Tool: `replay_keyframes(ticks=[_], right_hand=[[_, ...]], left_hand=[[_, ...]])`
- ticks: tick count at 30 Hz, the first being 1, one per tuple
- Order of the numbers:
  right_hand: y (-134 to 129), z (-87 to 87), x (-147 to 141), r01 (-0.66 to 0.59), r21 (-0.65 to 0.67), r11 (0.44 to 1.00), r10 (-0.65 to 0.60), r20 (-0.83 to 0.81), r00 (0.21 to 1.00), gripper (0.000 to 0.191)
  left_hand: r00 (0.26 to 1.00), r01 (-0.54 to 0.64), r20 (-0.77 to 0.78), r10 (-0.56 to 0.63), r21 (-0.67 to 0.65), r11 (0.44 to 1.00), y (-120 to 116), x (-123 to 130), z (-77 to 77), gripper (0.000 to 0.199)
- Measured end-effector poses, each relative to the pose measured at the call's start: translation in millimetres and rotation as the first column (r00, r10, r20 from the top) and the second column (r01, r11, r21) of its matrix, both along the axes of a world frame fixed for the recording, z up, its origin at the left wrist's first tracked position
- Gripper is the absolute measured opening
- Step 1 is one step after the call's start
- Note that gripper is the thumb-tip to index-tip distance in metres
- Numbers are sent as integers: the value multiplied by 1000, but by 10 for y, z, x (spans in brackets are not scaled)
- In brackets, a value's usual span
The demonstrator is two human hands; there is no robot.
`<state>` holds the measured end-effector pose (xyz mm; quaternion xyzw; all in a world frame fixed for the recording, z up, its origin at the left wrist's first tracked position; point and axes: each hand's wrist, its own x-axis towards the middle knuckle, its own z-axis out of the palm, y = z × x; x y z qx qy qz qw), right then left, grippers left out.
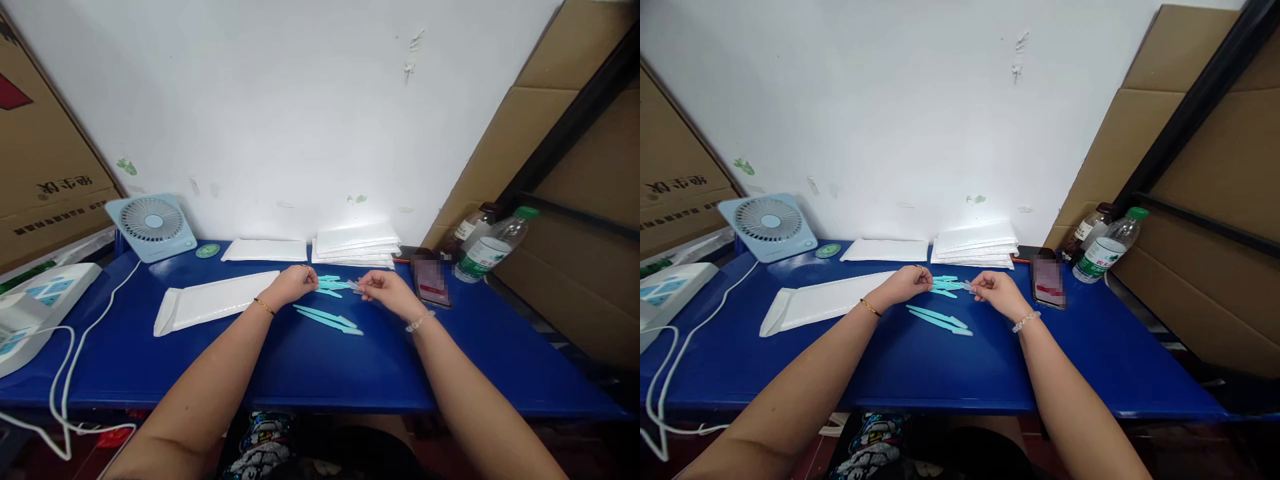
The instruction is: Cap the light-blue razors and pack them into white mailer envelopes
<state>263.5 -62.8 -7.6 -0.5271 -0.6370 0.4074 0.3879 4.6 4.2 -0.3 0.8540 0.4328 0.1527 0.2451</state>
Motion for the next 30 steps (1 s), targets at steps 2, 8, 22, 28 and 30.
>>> replay_keyframes(ticks=[2,8,22,28,30], right_hand=[[5,-18,-22,-17,3,1000,17,9,1000,32],[-47,13,-68,-198,-87,976,200,16,980,30],[38,-58,109,-71,257,964,-113,635,764,6],[19,-46,39,-123,278,953,-120,716,688,11],[2,-23,23,-150,288,946,-100,699,708,7]], left_hand=[[1000,4,10,-3,-18,1000,-10,15,8,18],[987,134,-78,-140,-74,988,-150,67,114,15],[969,34,-245,26,238,971,-54,26,15,10],[972,54,-236,-5,201,978,-67,29,16,10],[975,53,-222,-10,189,980,-60,18,8,10]])
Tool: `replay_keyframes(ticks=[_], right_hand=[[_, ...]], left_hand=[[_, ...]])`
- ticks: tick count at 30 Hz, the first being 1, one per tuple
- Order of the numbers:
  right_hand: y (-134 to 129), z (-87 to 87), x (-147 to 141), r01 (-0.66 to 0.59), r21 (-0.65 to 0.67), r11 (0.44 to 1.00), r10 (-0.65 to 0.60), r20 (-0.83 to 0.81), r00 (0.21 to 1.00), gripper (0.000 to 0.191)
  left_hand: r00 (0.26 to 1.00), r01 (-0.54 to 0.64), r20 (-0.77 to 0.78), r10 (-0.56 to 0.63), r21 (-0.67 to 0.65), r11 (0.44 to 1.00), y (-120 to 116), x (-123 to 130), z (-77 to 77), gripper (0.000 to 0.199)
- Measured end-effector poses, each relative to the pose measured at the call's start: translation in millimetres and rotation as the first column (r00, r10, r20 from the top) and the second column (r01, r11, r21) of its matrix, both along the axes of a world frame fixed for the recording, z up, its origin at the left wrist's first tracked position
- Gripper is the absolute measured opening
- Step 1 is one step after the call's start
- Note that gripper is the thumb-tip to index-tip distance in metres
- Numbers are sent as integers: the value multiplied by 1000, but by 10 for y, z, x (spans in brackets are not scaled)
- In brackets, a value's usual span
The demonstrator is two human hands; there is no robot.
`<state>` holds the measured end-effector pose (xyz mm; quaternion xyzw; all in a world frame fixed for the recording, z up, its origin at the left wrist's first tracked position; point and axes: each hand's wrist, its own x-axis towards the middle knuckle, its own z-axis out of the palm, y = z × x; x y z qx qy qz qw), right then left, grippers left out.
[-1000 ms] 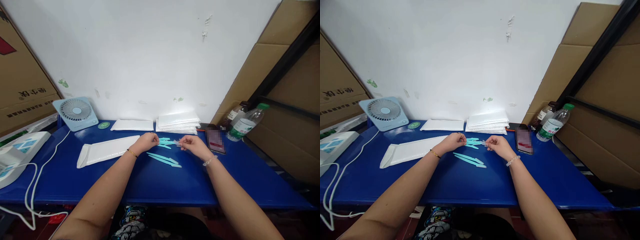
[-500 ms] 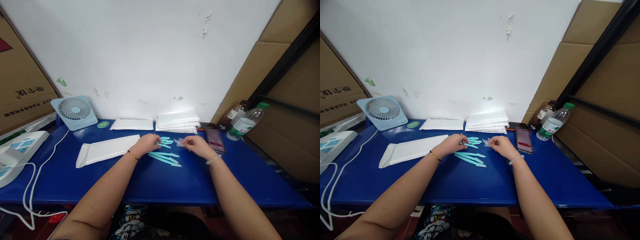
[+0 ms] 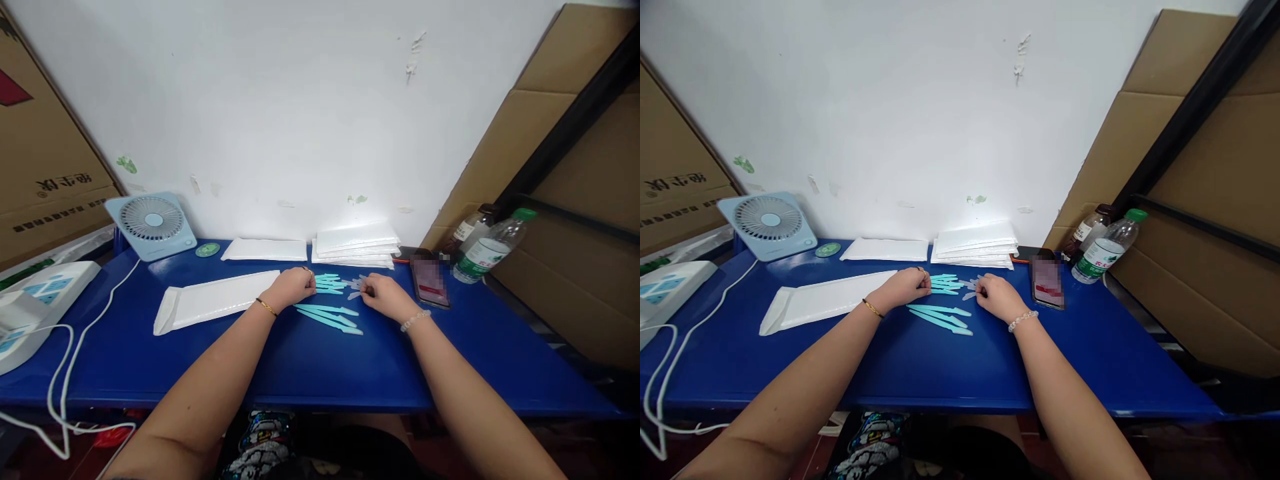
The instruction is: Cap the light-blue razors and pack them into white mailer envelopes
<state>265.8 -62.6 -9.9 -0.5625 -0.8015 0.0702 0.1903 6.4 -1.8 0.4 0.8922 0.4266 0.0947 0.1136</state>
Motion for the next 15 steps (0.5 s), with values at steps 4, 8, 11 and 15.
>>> replay_keyframes(ticks=[4,8,11,15], right_hand=[[-24,31,-84,-139,-3,990,139,-9,990,12],[-15,12,-166,-112,11,994,111,76,991,8],[-5,-10,-153,-72,-9,997,72,-7,997,7],[-2,-9,-89,-54,-53,997,39,-243,969,12]], left_hand=[[998,30,52,-28,-45,999,11,-16,5,11],[995,19,98,-11,-82,996,8,-24,43,14],[994,9,112,1,-89,996,3,-23,66,15],[993,14,117,-2,-97,995,3,-21,63,16]])
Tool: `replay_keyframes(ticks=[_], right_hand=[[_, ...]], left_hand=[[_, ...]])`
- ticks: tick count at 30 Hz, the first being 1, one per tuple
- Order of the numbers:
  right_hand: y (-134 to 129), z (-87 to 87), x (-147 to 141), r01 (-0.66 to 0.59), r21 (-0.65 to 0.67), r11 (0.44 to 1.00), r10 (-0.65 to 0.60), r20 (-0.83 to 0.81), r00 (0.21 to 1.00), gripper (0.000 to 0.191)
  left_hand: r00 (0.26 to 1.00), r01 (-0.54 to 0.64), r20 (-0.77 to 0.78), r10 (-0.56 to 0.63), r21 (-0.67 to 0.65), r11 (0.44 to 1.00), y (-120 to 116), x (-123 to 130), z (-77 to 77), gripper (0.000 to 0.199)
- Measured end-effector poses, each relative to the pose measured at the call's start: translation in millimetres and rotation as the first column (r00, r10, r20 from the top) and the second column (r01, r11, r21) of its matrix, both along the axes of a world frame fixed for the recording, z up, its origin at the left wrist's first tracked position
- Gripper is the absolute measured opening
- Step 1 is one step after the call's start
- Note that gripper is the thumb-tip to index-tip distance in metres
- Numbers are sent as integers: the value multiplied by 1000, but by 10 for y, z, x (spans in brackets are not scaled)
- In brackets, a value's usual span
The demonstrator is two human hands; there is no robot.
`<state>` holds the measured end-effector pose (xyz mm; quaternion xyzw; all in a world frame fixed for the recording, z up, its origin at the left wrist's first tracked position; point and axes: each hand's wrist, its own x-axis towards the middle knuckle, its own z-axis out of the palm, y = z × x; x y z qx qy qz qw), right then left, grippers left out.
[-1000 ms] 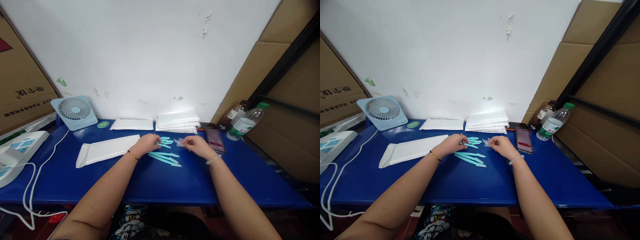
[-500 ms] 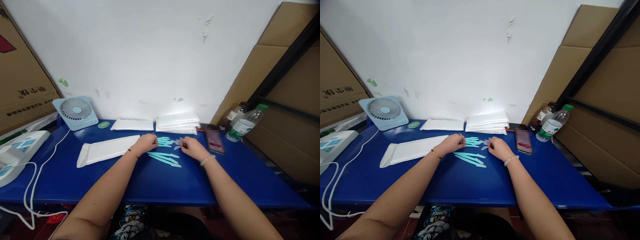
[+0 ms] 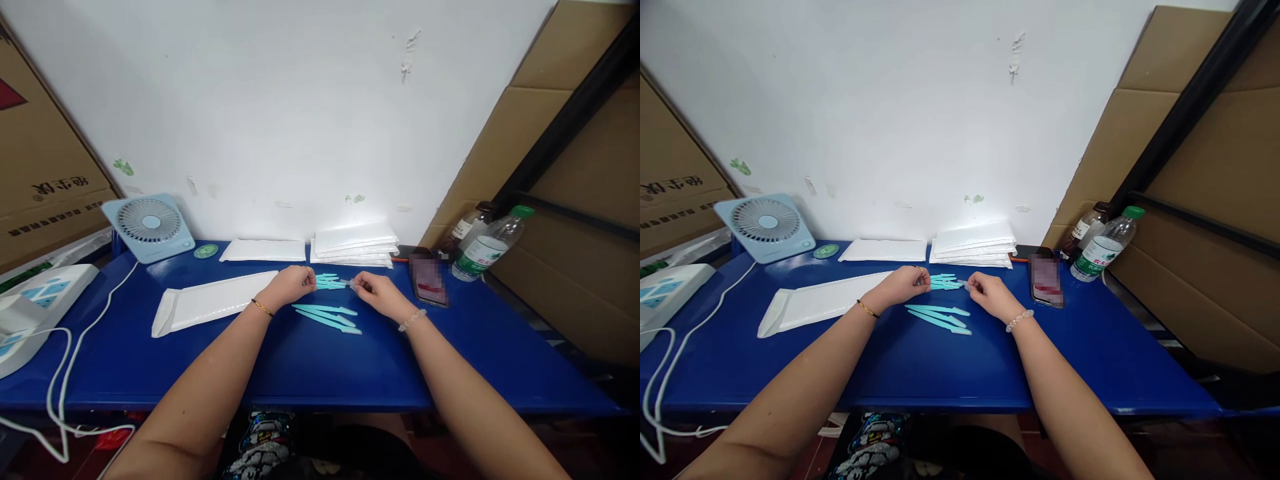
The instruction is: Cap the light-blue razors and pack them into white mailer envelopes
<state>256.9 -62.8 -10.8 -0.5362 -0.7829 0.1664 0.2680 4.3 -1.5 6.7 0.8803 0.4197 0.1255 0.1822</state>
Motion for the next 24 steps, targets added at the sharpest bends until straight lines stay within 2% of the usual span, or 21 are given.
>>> replay_keyframes(ticks=[12,14,18,20,22,24], right_hand=[[-40,57,-100,-60,11,998,61,-71,996,20],[-65,74,-120,-102,-18,995,100,-80,992,20],[-98,90,-99,-203,-157,966,191,-89,978,19],[-82,88,-43,-176,-153,972,166,-79,983,18],[-42,79,42,-66,-55,996,63,-44,997,17],[7,62,138,58,64,996,-58,2,998,16]], left_hand=[[999,38,11,-38,-6,999,-61,62,14,15],[997,73,10,-72,-53,996,-94,84,26,16],[986,158,-27,-164,-147,976,-135,97,38,19],[990,134,-39,-139,-99,986,-120,88,28,23],[998,61,-32,-60,24,998,-79,71,4,25],[1000,-10,-27,14,154,988,-26,49,-33,25]])
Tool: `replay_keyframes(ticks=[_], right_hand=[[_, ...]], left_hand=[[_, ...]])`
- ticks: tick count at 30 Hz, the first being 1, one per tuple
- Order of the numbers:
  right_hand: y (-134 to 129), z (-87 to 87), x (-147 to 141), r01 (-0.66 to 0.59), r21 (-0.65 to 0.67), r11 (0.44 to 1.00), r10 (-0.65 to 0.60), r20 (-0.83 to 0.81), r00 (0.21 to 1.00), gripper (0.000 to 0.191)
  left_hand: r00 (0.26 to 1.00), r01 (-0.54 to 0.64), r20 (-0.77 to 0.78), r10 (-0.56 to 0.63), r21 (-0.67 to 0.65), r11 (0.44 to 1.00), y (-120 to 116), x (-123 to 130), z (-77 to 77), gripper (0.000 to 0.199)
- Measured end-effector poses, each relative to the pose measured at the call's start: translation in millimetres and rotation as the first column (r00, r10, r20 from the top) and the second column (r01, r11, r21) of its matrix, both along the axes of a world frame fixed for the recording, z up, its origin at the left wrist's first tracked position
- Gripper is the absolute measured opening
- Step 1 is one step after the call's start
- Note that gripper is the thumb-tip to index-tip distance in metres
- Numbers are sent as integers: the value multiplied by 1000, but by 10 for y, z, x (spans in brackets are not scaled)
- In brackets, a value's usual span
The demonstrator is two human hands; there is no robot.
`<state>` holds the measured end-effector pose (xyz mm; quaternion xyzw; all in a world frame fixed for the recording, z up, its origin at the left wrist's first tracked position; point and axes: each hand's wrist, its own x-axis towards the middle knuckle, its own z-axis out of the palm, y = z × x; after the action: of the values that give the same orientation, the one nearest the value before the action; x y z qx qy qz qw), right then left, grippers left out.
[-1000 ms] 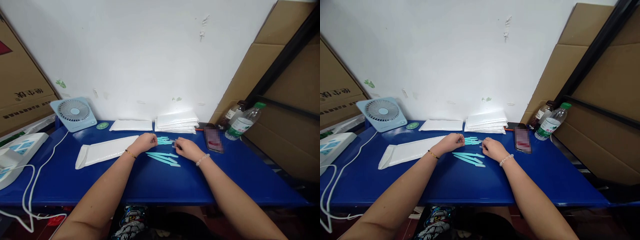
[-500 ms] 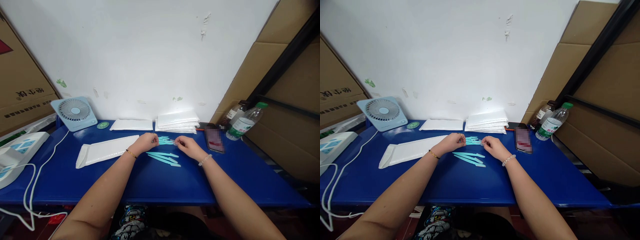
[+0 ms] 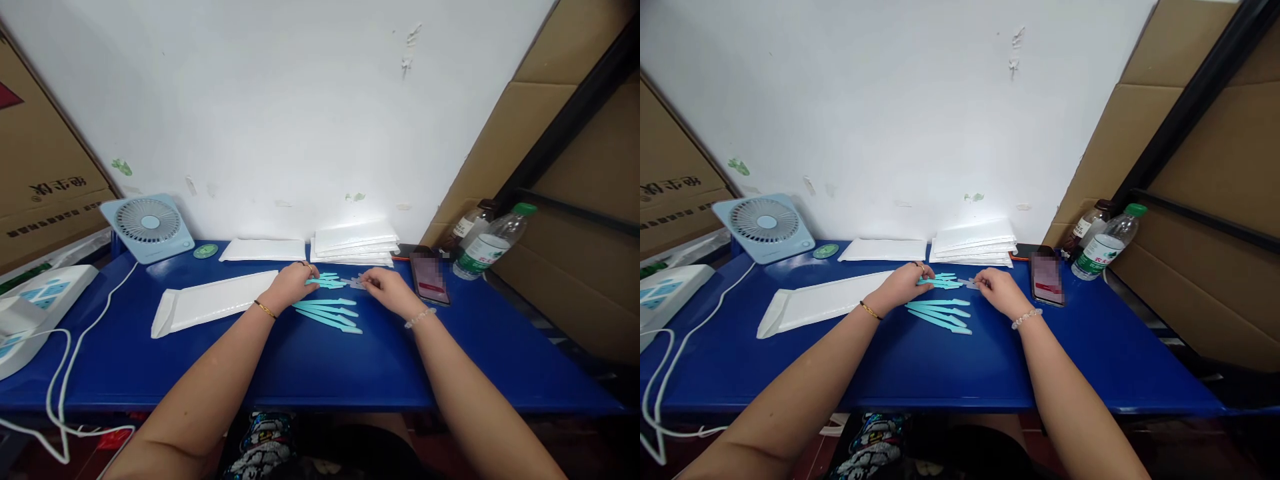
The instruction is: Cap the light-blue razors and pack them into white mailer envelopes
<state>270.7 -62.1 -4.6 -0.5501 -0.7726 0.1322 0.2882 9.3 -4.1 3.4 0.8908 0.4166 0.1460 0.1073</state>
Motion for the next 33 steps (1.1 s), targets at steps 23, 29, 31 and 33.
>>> replay_keyframes(ticks=[23,29,31,33], right_hand=[[85,-129,-15,-6,40,999,1,125,992,17],[77,-116,-67,-29,26,999,26,92,995,16],[68,-110,-91,-49,23,999,47,77,996,15],[55,-100,-112,-73,11,997,72,58,996,15]], left_hand=[[1000,-14,-6,15,70,997,69,6,-31,21],[1000,2,10,-3,77,997,51,32,-28,19],[1000,10,14,-11,82,997,39,43,-23,19],[1000,18,23,-20,76,997,25,50,-13,19]])
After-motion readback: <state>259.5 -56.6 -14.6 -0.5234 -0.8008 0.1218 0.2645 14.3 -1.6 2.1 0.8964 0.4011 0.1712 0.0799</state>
